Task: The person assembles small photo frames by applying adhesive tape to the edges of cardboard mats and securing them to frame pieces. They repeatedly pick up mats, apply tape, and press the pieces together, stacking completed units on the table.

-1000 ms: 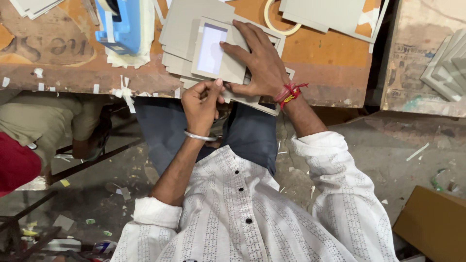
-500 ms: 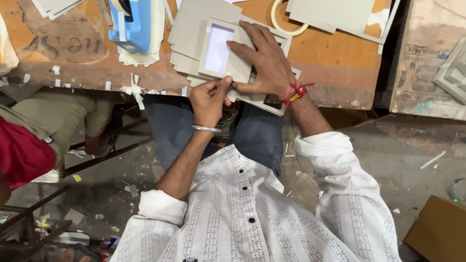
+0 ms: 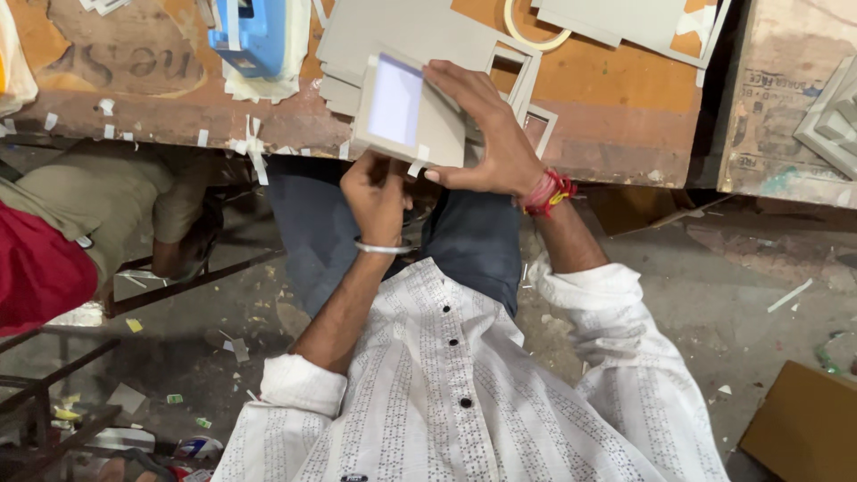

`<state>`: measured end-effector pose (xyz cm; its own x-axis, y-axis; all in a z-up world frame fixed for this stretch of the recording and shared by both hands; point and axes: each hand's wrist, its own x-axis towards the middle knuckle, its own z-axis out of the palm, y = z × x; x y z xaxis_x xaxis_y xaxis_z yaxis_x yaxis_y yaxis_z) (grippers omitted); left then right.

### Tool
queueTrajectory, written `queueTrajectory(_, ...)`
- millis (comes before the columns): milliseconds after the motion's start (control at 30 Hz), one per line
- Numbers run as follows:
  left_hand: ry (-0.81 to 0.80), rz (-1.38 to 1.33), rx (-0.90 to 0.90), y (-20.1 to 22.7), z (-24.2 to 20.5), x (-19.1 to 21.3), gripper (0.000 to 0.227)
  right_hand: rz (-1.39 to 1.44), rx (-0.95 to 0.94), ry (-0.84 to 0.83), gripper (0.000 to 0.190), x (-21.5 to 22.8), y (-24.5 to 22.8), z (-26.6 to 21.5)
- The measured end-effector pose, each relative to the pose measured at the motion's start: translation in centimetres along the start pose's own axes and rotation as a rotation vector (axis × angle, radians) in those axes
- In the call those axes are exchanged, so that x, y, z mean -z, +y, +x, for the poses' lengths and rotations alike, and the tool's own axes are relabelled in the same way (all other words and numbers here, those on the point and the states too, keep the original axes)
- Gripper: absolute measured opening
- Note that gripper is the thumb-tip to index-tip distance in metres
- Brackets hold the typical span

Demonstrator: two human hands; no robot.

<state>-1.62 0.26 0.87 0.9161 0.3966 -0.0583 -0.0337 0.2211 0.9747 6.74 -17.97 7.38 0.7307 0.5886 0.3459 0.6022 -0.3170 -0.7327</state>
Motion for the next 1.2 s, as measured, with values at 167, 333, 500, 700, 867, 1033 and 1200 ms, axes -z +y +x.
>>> queueTrajectory(167, -0.068, -0.156, -0.004, 3.0, -2.2, 0.5, 0.012, -0.058, -0.084, 0.156, 0.102, -0.8, -1.5, -0.7)
queueTrajectory(333, -0.231, -0.196, 0.022, 5.1, -2.2, -0.1, 0.021, -0.197, -0.047, 0.230, 0.104, -2.4, -3.0, -0.8)
queueTrajectory(500, -0.150, -0.001, 0.048, 5.8, -2.1, -0.2, 0.028, -0.398, -0.016, 0.370, 0.099, -4.1, -3.9, -1.5)
queueTrajectory(700, -0.190, -0.007, 0.091, 4.8, -2.2, -1.1, 0.034, -0.347, -0.107, 0.484, 0.097, -6.1, -4.5, -2.2)
queueTrajectory(867, -0.336, -0.066, 0.062, 4.1, -2.1, -1.5, 0.037, -0.306, -0.205, 0.533, 0.103, -6.9, -4.8, -3.2)
queueTrajectory(1033, -0.329, -0.144, 0.030, 5.0, -2.4, -1.8, 0.049, -0.174, -0.257, 0.586, 0.116, -6.6, -4.2, -3.7)
queueTrajectory(1200, -0.179, -0.021, -0.083, 5.9, -2.9, -1.9, 0.032, 0.075, -0.261, 0.666, 0.112, -7.0, -3.9, -4.0)
